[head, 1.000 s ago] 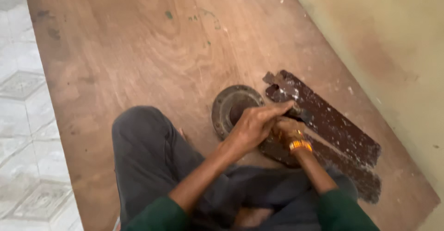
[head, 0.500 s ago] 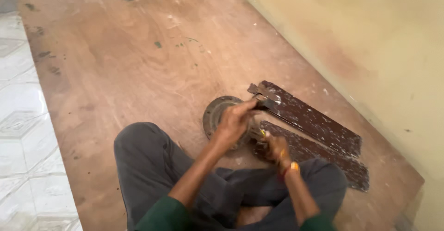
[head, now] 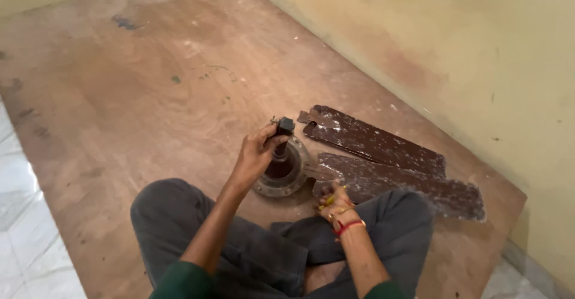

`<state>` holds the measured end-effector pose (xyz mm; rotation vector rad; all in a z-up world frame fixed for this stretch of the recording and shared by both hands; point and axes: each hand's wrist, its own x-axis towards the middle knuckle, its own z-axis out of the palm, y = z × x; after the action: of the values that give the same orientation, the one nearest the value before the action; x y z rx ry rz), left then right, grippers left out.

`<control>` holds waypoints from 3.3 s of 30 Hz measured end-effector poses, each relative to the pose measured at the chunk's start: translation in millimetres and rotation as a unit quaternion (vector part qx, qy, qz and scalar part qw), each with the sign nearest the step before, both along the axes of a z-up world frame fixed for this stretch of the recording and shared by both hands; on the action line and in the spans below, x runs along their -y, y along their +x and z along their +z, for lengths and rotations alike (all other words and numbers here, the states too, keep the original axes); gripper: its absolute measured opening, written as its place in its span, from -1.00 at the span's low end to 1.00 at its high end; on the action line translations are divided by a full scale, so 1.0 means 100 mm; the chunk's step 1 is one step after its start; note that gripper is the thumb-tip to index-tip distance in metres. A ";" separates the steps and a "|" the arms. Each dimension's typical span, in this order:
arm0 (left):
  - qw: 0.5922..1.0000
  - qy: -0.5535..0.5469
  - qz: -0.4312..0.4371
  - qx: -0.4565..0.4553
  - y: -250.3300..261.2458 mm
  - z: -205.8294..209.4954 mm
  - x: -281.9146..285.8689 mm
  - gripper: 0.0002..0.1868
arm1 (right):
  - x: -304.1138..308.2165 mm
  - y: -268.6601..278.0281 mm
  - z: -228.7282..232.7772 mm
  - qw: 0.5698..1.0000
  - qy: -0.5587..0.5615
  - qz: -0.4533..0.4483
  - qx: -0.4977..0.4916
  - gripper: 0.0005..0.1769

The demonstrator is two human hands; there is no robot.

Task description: The person sits on the floor and attaches three fan blades to a ceiling fan motor housing using a screwdriver. They secure each blade one by one, tightening the screws to hold them in place.

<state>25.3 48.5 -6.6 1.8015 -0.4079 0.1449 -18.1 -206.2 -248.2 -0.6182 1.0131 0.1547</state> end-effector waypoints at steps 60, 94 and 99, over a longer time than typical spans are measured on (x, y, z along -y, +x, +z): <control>0.992 0.031 0.125 -0.009 -0.33 0.19 0.20 -0.51 | -0.75 -0.36 0.07 0.951 -0.209 0.206 0.096 -0.42; 0.986 0.090 0.109 0.091 -0.39 0.15 0.09 -0.41 | 0.01 -0.33 1.09 0.858 -0.408 0.066 0.305 -0.70; 0.975 0.076 0.118 0.174 -0.38 0.12 0.12 -0.40 | -0.24 -0.33 1.29 0.820 -0.450 0.066 0.346 -0.71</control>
<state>-12.9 37.0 5.7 1.9761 -0.4595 0.6155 -51.2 -182.5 -119.1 -1.4828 0.2646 -0.4472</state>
